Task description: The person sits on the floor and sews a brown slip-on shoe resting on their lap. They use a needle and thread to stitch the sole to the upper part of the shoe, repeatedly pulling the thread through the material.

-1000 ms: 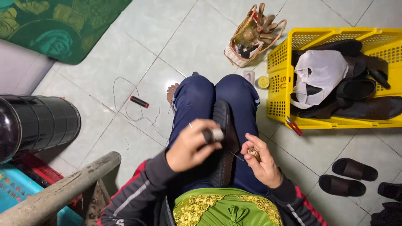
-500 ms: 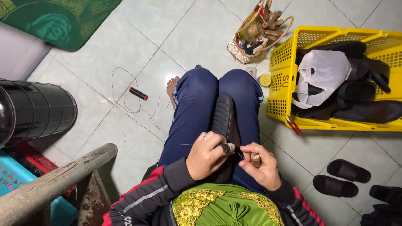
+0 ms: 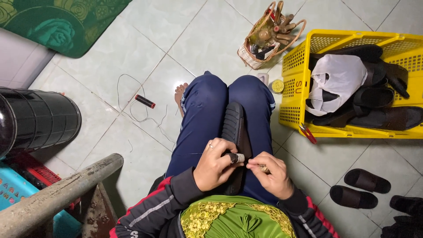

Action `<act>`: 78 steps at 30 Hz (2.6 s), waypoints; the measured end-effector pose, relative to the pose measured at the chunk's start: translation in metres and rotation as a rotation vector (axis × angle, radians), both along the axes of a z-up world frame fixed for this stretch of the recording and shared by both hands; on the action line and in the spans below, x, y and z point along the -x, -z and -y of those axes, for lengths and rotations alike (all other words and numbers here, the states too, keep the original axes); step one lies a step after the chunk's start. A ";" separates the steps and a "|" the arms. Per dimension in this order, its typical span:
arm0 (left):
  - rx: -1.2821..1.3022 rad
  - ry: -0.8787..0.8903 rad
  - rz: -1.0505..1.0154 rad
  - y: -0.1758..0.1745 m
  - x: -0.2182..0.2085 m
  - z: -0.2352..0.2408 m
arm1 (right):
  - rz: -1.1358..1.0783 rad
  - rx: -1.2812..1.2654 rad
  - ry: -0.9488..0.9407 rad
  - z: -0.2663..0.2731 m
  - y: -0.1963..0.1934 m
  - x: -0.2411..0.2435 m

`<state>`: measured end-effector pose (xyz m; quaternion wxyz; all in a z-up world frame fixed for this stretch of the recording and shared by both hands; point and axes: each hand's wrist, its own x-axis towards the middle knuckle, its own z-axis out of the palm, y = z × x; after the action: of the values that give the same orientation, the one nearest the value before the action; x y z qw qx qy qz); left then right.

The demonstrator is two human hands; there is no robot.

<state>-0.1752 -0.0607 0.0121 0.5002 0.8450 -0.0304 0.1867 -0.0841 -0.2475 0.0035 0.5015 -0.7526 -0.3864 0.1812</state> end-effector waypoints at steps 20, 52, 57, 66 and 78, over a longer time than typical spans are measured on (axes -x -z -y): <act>-0.160 -0.007 0.134 0.017 0.018 -0.006 | 0.540 0.392 -0.243 -0.004 -0.035 -0.019; -0.117 -0.107 0.019 0.015 0.022 -0.005 | -1.187 -0.761 0.230 0.028 -0.024 -0.053; -0.484 -0.108 -0.304 0.005 0.024 -0.011 | -0.862 -0.814 0.445 0.043 -0.016 -0.069; 0.644 0.124 -0.340 -0.002 0.022 -0.026 | 0.091 0.301 -0.051 0.007 -0.013 -0.003; 1.043 0.000 -0.415 0.001 -0.065 -0.058 | -0.386 0.107 0.012 -0.004 -0.018 -0.009</act>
<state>-0.1102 -0.0027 0.0109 0.8475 0.5046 0.1649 0.0067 -0.0750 -0.2432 0.0211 0.5266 -0.7318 -0.2683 0.3395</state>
